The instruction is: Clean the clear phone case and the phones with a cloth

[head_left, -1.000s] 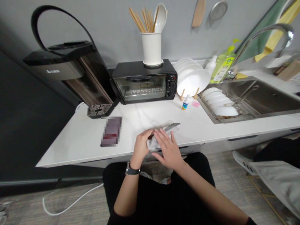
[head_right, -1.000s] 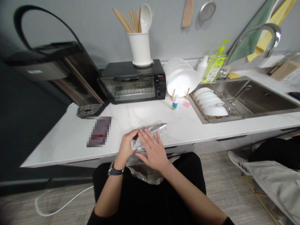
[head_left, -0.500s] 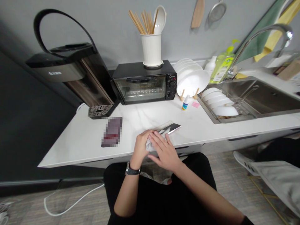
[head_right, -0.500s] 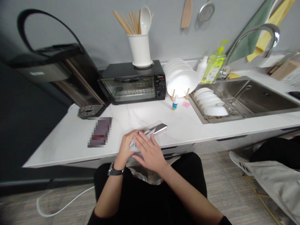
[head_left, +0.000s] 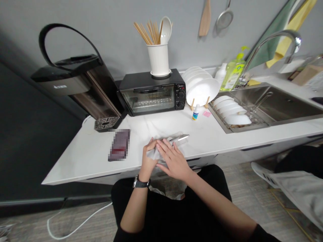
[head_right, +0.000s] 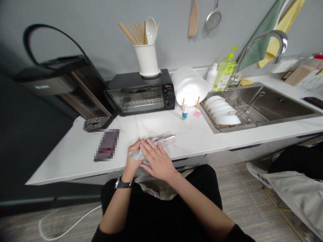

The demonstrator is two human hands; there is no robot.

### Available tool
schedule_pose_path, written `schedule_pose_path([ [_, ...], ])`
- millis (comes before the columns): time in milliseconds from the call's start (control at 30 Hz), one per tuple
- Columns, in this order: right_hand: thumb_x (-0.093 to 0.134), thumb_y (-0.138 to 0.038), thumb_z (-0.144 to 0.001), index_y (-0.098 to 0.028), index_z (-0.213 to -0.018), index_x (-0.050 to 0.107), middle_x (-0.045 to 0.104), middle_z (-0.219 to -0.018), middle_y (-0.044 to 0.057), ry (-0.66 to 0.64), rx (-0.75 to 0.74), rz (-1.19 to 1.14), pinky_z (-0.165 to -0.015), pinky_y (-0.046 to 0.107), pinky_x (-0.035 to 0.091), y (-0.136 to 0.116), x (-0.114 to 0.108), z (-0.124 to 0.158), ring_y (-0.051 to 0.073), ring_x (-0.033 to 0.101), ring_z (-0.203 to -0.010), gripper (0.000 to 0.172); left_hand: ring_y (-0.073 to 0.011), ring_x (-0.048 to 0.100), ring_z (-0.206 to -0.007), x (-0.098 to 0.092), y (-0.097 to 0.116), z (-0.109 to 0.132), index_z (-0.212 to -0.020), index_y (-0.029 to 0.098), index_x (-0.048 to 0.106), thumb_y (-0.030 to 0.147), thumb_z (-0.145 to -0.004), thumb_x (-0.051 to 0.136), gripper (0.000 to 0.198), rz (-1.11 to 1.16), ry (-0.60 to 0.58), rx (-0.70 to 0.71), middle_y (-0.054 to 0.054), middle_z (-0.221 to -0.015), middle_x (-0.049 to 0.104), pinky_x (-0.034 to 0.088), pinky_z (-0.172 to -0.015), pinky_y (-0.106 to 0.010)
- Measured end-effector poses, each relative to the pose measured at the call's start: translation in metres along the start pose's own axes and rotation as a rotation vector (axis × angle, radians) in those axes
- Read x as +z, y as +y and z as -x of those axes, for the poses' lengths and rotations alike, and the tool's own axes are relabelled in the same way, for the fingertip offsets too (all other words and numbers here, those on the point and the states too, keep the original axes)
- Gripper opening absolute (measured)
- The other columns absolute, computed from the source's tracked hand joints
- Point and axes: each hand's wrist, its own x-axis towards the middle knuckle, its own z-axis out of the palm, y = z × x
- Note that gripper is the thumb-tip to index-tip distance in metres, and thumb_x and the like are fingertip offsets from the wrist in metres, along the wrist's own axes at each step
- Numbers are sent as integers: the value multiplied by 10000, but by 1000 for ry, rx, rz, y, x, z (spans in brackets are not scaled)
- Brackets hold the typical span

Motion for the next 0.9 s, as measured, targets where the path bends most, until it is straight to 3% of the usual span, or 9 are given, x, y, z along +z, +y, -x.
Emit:
schedule_pose_path([
  [67,450,-436,-1088,-114,-1703,61,324,-1719,165,79,21,-15,-1298,589,241,10,-2,-4,296,164,-1642,796,-212,715,-780,-3,6,-5,-902,190,725,203,-848,618,121,-59,95,-8,-34,-860,771,563,-977,-392],
  [133,465,-438,-1081,-131,-1706,26,326,-1715,184,164,102,-57,-1288,618,248,26,-8,-6,313,179,-1638,822,-204,699,-777,-7,19,-13,-873,191,728,195,-852,644,87,-110,190,-76,-28,-825,749,574,-837,-328],
  [200,469,-449,-1076,-162,-1709,19,307,-1724,178,230,172,-131,-1284,629,259,38,-16,-7,323,188,-1635,828,-188,684,-811,-9,37,-24,-891,195,746,222,-895,683,69,-82,215,-58,-27,-852,740,551,-791,-289],
  [367,453,-499,-1060,-180,-1704,-47,188,-1753,194,372,143,-335,-1265,628,329,35,-25,-12,356,240,-1614,875,-174,639,-815,-3,66,-43,-965,201,753,160,-919,664,108,-40,132,40,-26,-875,698,510,-770,-270],
  [467,438,-496,-1060,-198,-1704,14,232,-1717,203,488,137,-373,-1252,643,342,28,-24,-19,368,284,-1586,827,-175,626,-840,5,65,-46,-1005,200,738,111,-911,624,173,-34,61,58,-30,-906,676,496,-785,-272],
  [633,464,-330,-1032,-247,-1534,448,468,-1468,160,556,70,-363,-1191,600,430,41,-27,-39,338,468,-1427,509,-153,590,-800,14,49,-52,-930,194,684,39,-835,566,217,73,69,87,-1,-866,603,476,-728,-244],
  [733,449,-210,-997,-232,-1424,537,544,-1332,145,544,1,-280,-1164,606,446,53,-29,-52,325,518,-1337,437,-160,623,-843,24,38,-57,-959,174,677,26,-819,541,245,121,63,40,-20,-914,642,500,-738,-245],
  [833,453,-145,-979,-226,-1338,593,609,-1237,123,540,-105,-196,-1155,605,449,61,-27,-62,310,545,-1279,394,-187,679,-884,38,27,-58,-1049,139,667,-1,-806,532,311,40,2,-41,-59,-980,715,532,-764,-267],
  [900,479,-123,-978,-209,-1275,633,651,-1166,114,532,-194,-130,-1117,569,486,65,-24,-66,297,570,-1206,345,-191,694,-843,46,22,-59,-1011,132,667,-29,-790,509,315,-23,-19,-69,-64,-940,736,539,-738,-269],
])
